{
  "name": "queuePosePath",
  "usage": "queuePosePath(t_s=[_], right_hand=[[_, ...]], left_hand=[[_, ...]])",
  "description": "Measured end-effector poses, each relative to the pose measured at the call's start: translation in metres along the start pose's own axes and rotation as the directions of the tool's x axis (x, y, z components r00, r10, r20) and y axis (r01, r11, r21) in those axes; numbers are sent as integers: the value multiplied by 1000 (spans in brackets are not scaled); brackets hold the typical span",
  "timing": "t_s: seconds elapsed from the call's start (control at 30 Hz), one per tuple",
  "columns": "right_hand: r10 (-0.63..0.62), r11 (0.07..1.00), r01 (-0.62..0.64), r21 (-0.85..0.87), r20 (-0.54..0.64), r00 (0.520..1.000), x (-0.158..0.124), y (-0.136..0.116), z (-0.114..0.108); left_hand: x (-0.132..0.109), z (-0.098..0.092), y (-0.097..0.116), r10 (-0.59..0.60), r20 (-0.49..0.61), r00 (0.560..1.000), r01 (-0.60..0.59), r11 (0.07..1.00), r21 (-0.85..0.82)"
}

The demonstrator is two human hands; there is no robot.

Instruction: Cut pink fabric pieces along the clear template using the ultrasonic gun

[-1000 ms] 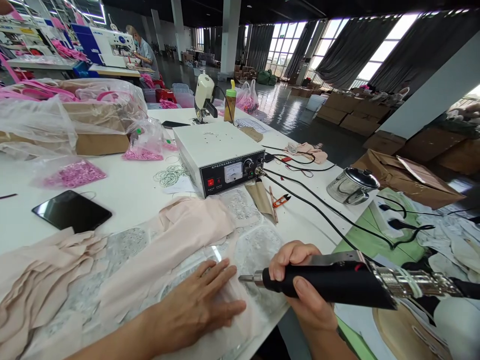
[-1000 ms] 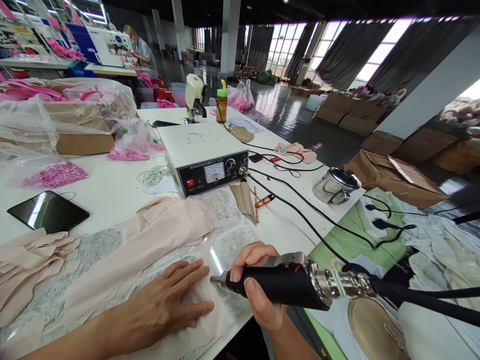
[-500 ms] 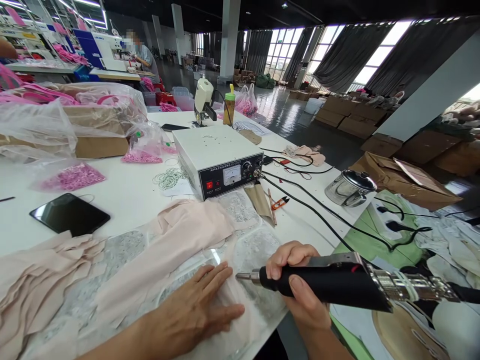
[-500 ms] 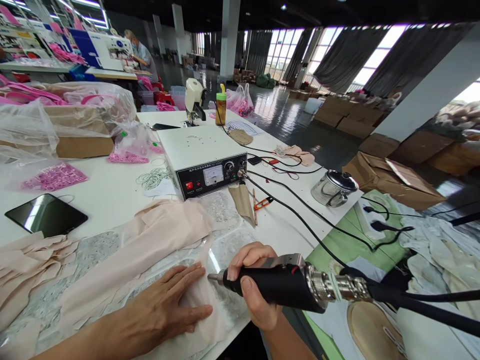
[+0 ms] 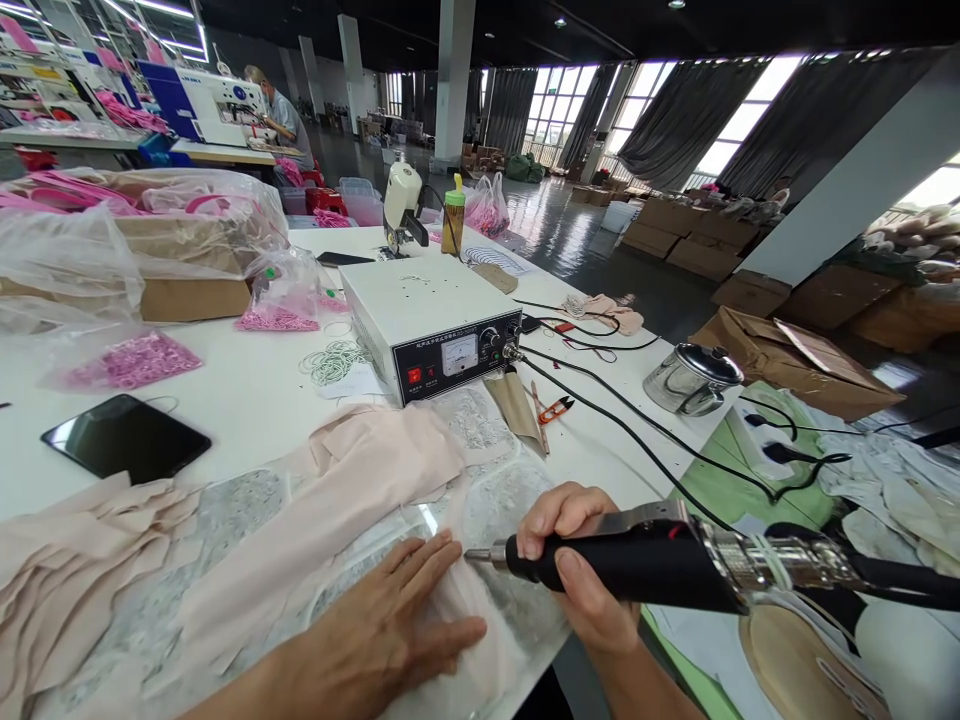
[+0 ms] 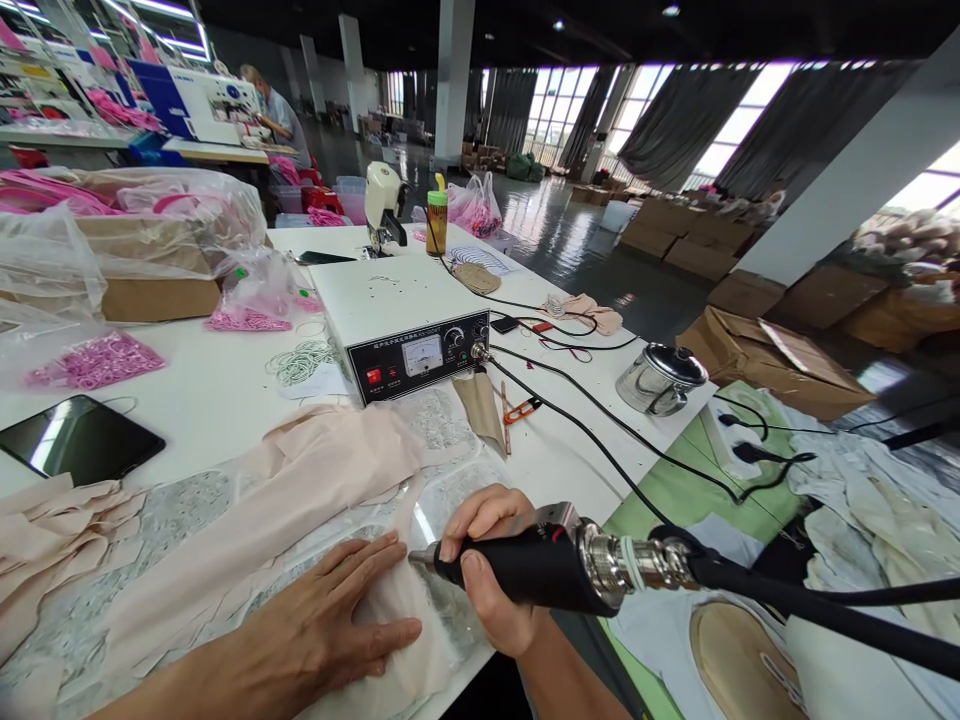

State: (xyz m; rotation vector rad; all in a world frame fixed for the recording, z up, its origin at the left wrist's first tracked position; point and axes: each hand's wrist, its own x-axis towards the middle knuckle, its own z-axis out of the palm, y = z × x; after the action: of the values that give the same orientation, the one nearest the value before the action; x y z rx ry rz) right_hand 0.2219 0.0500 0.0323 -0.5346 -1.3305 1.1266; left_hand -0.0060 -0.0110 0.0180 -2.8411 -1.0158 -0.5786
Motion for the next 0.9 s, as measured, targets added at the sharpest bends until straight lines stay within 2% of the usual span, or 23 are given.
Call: queuePosePath(t_s=[0.1,0.27,0.63,0.9], right_hand=[[-47,999,46,20,31,998,3,0,1],[-92,995,93,30,-21,996,8,0,6],[-78,997,78,-1,-27,997,9,7,9],[-105,994,107,26,-75,992,14,6,10]], left_hand=[[-1,1,-1,6,20,1000,-6,1000,-5],[-2,4,-2,12,58,998,-11,1000,-10],[-4,5,0,-16,-16,1000,16,1000,-16],[-4,7,2,-35,-4,999,35,999,-23]])
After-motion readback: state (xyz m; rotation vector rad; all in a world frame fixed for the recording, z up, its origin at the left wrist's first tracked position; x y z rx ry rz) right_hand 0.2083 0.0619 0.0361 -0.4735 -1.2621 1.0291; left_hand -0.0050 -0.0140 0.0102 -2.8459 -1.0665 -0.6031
